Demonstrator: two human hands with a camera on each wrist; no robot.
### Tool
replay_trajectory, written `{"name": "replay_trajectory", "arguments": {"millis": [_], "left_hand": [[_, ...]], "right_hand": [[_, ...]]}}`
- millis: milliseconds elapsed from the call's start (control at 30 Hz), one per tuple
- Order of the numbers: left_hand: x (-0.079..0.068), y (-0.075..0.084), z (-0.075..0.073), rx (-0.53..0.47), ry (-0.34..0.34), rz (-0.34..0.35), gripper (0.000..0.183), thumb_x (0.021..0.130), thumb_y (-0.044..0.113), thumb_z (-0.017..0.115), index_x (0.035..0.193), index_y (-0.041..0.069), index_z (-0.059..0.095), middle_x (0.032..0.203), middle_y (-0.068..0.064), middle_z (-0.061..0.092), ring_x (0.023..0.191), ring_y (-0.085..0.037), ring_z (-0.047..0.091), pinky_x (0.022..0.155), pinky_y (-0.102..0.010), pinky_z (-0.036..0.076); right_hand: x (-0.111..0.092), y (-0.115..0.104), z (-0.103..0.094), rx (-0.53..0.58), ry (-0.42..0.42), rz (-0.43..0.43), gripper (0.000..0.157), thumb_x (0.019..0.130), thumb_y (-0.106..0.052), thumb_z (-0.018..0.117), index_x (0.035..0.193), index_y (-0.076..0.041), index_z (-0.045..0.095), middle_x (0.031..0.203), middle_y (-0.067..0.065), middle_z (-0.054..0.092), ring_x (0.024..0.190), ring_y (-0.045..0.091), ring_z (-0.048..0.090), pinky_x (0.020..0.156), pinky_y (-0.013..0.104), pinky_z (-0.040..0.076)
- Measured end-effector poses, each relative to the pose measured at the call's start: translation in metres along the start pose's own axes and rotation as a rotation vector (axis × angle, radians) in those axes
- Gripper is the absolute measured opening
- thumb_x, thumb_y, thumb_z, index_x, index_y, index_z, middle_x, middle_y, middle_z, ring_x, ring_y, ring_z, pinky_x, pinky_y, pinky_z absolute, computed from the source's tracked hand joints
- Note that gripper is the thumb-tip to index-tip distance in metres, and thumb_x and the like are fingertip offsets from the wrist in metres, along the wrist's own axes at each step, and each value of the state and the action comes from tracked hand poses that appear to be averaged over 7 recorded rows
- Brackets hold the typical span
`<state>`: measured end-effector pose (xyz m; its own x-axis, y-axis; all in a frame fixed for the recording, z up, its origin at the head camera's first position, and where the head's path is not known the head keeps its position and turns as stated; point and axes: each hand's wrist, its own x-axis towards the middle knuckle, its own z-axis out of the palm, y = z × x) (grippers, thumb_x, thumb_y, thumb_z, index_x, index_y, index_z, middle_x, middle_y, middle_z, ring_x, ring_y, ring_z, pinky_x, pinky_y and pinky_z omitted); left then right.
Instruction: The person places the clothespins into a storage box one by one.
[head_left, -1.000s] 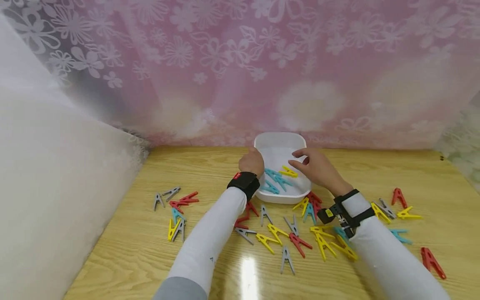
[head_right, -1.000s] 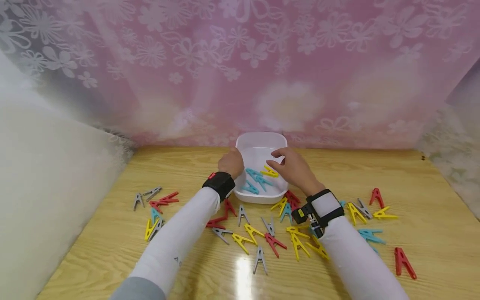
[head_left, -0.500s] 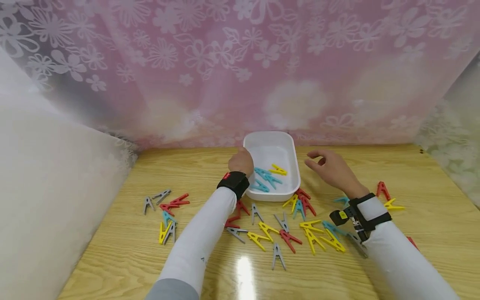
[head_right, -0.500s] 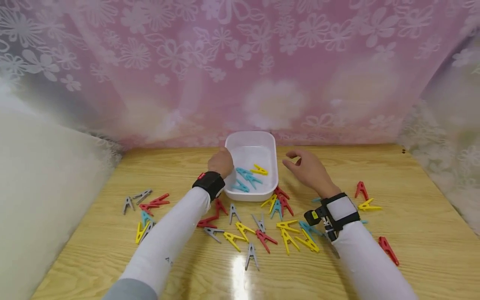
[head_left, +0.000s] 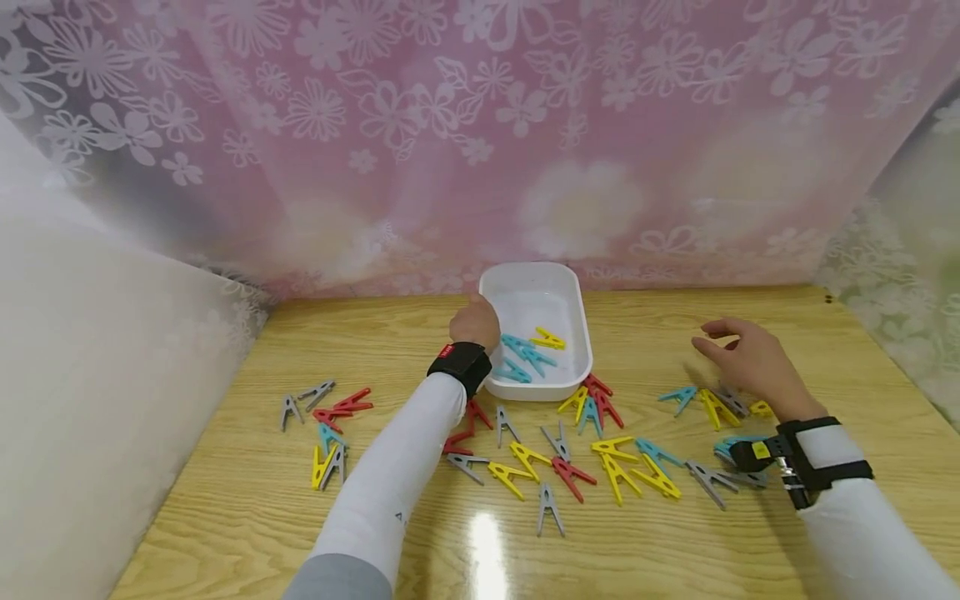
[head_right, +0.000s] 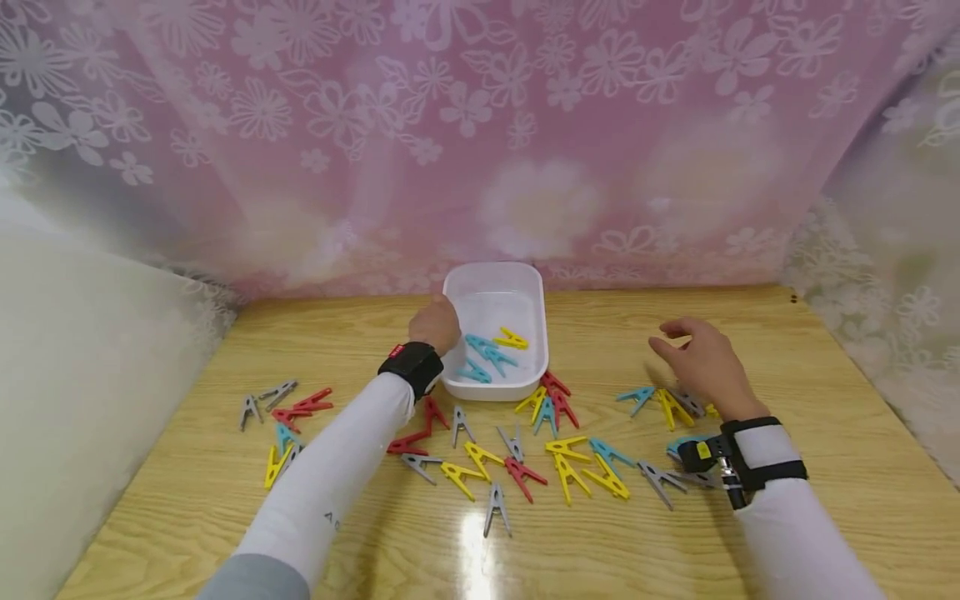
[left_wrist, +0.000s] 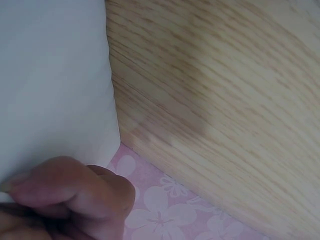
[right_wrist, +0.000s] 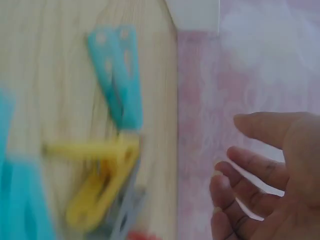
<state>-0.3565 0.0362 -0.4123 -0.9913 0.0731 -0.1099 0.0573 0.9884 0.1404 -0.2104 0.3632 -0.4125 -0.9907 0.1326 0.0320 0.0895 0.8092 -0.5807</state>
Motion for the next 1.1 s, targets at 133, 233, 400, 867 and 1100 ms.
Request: {"name": "replay_trajectory", "arguments": {"millis": [133, 233, 400, 867, 1100], "left_hand": [[-0.001, -0.001, -0.001, -0.005, 0.000, -0.001, 0.038, 0.094, 0.020, 0.040, 0.125, 0.000, 0.035, 0.069, -0.008, 0.058, 0.055, -0.017, 0.054, 0.048, -0.028, 0.041], [0.000, -0.003, -0.001, -0.006, 0.010, -0.008, 0.038, 0.093, 0.021, 0.042, 0.124, 0.000, 0.036, 0.069, -0.008, 0.058, 0.055, -0.018, 0.054, 0.049, -0.029, 0.043], [0.000, -0.005, -0.001, -0.003, 0.023, -0.012, 0.036, 0.093, 0.020, 0.042, 0.121, -0.001, 0.038, 0.070, -0.009, 0.058, 0.056, -0.018, 0.055, 0.050, -0.029, 0.044], [-0.001, -0.002, 0.000, -0.004, 0.024, -0.008, 0.036, 0.093, 0.021, 0.042, 0.121, -0.001, 0.039, 0.069, -0.008, 0.058, 0.056, -0.018, 0.056, 0.047, -0.028, 0.043], [-0.001, 0.000, 0.001, 0.012, 0.025, 0.010, 0.039, 0.093, 0.022, 0.042, 0.123, -0.002, 0.037, 0.063, -0.007, 0.056, 0.053, -0.017, 0.054, 0.045, -0.027, 0.041]], "right_hand": [[-0.009, 0.015, -0.009, -0.010, -0.033, 0.046, 0.065, 0.087, -0.051, 0.044, 0.121, 0.005, 0.044, 0.101, 0.025, 0.054, 0.086, 0.036, 0.050, 0.058, 0.040, 0.043], [-0.013, 0.027, -0.010, -0.040, -0.030, 0.095, 0.068, 0.085, -0.052, 0.045, 0.119, 0.006, 0.044, 0.099, 0.028, 0.053, 0.082, 0.038, 0.052, 0.056, 0.042, 0.043], [-0.017, 0.044, -0.008, -0.088, -0.028, 0.167, 0.073, 0.081, -0.057, 0.049, 0.114, 0.008, 0.046, 0.106, 0.030, 0.047, 0.083, 0.040, 0.050, 0.057, 0.043, 0.041], [-0.030, 0.047, -0.015, -0.193, -0.178, 0.309, 0.076, 0.073, -0.064, 0.053, 0.095, 0.009, 0.051, 0.074, 0.012, 0.055, 0.062, 0.023, 0.047, 0.050, 0.035, 0.033], [-0.033, 0.049, -0.014, -0.208, -0.156, 0.312, 0.071, 0.074, -0.064, 0.052, 0.090, 0.006, 0.056, 0.070, 0.008, 0.054, 0.060, 0.022, 0.045, 0.050, 0.035, 0.031]]}}
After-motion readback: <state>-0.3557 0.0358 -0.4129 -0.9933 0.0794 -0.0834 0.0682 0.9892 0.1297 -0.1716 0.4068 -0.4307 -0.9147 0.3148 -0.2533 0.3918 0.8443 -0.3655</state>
